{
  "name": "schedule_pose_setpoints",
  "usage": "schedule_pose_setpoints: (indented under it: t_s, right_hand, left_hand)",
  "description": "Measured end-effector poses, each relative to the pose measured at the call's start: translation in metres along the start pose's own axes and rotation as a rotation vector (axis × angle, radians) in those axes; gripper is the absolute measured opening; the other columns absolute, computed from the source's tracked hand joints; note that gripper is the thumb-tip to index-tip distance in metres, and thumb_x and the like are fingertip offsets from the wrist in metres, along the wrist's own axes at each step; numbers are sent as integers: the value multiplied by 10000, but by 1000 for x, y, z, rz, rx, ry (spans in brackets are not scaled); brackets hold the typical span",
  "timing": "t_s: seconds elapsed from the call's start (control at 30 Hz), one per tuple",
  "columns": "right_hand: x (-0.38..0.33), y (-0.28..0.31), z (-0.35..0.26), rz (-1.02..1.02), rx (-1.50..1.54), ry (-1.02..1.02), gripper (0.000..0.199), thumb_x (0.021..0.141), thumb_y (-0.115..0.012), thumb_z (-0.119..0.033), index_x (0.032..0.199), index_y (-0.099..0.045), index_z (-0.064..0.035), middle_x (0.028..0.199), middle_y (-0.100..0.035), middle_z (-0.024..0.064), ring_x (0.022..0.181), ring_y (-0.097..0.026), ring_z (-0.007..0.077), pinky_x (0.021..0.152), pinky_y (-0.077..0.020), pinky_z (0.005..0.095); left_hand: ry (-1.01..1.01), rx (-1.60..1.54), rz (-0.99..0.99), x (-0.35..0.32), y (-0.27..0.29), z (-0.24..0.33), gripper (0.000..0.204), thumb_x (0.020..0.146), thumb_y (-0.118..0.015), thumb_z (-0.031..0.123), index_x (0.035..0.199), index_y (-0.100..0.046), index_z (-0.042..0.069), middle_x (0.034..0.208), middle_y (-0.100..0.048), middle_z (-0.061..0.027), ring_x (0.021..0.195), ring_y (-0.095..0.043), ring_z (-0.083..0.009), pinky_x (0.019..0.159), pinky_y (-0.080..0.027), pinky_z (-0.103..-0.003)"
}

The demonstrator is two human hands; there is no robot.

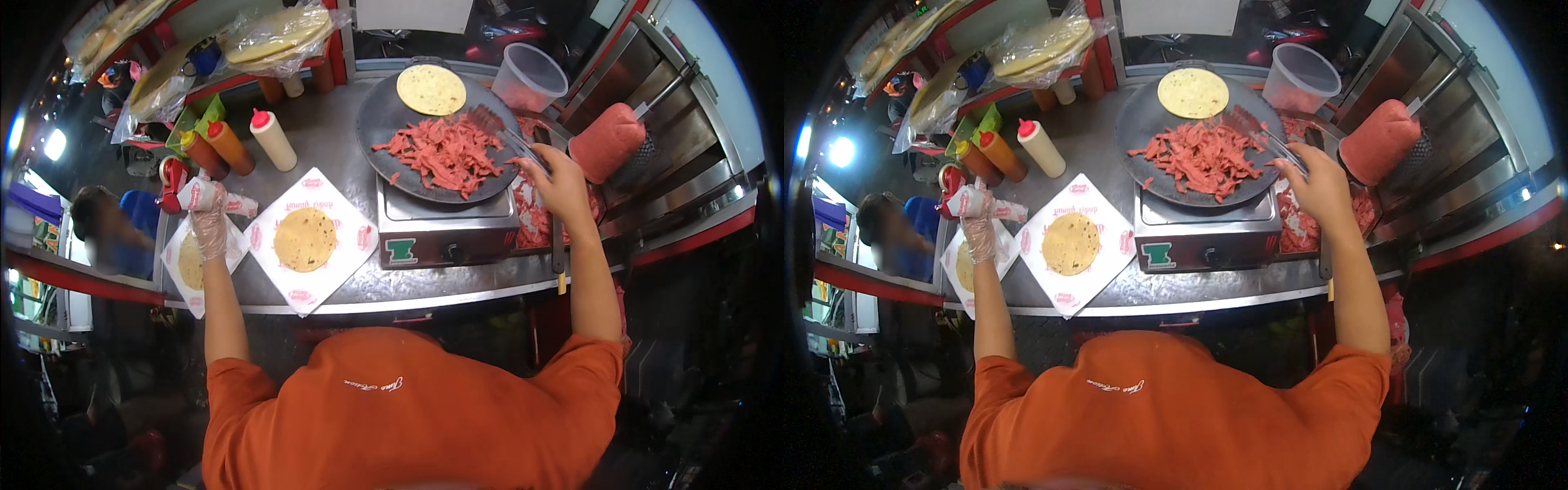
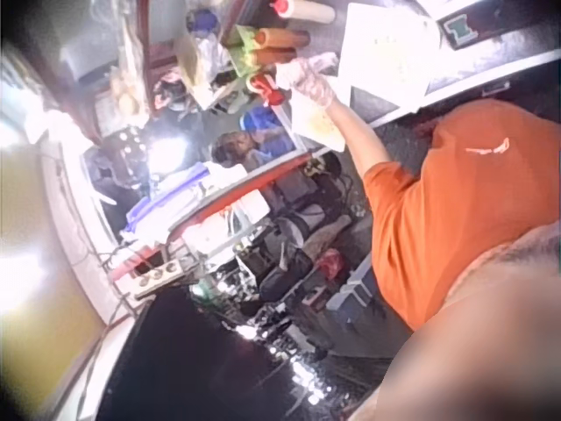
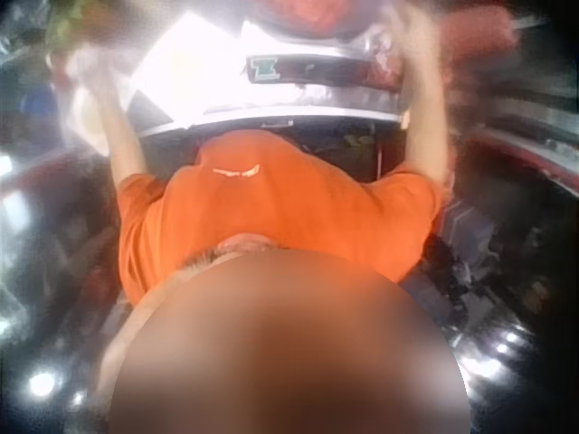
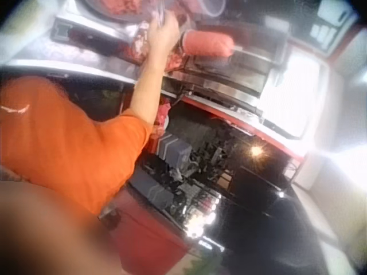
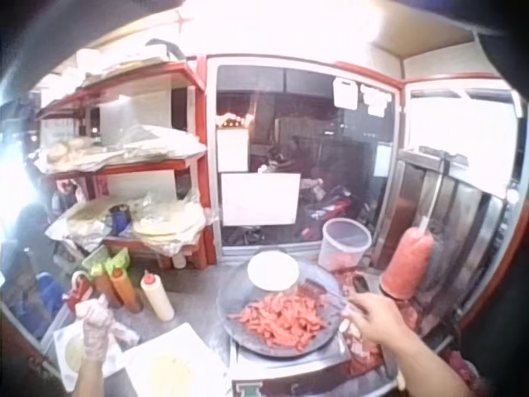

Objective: The person assembles tacos at a street food stall. They place shredded lettuce and sliced meat onto tortillas, add sauces from squeeze bottles, and fold the tortillas into paper wrappers. The person also warms tortillas on a flat griddle and uses tongs to handle the meat.

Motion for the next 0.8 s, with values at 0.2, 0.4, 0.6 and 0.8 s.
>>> schedule_pose_setpoints:
  t_s: [0.2, 0.4, 0.6, 0.8]
  right_hand:
    - [-24, -17, -23, 109, -137, 0, 363, 978, -730, -323, 1217, -735, -50, 1027, -740, 191, 930, -729, 359, 790, -561, 430]
    - [-74, -4, -87, 35, 53, 151, 376, 968, -754, -279, 1272, -707, -62, 868, -657, 136, 749, -651, 307, 685, -522, 425]
    - [-161, -111, -178, -553, 380, 151, 624, 1041, -621, -175, 1556, -369, 72, 1122, -524, 272, 876, -650, 454, 739, -565, 510]
    - [-194, -178, -204, -471, 381, -17, 666, 1036, -592, -122, 1555, -282, 156, 1149, -492, 309, 870, -643, 465, 776, -588, 497]
  left_hand:
    - [-28, 8, -83, 4, -7, 4, 428, 962, -806, 154, 1322, -624, 10, 1151, -714, -61, 1046, -669, -156, 951, -527, -318]
    - [-36, -33, -68, -3, -17, 19, 353, 942, -829, 148, 1234, -664, 37, 1133, -712, -42, 1028, -670, -154, 909, -548, -330]
    - [9, -48, -52, -14, -19, 18, 353, 935, -839, 143, 1222, -669, 27, 1131, -705, -32, 1017, -658, -138, 892, -558, -324]
    - [-27, -29, -148, -18, -20, 16, 588, 937, -806, 50, 1458, -540, -10, 1152, -686, -35, 1032, -665, -131, 912, -571, -287]
Point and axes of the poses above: each hand's wrist, its own x-axis towards the middle knuckle, its own y-axis out of the back of the hand, z = x × y, the point moved 6 cm from there along x, towards the middle knuckle
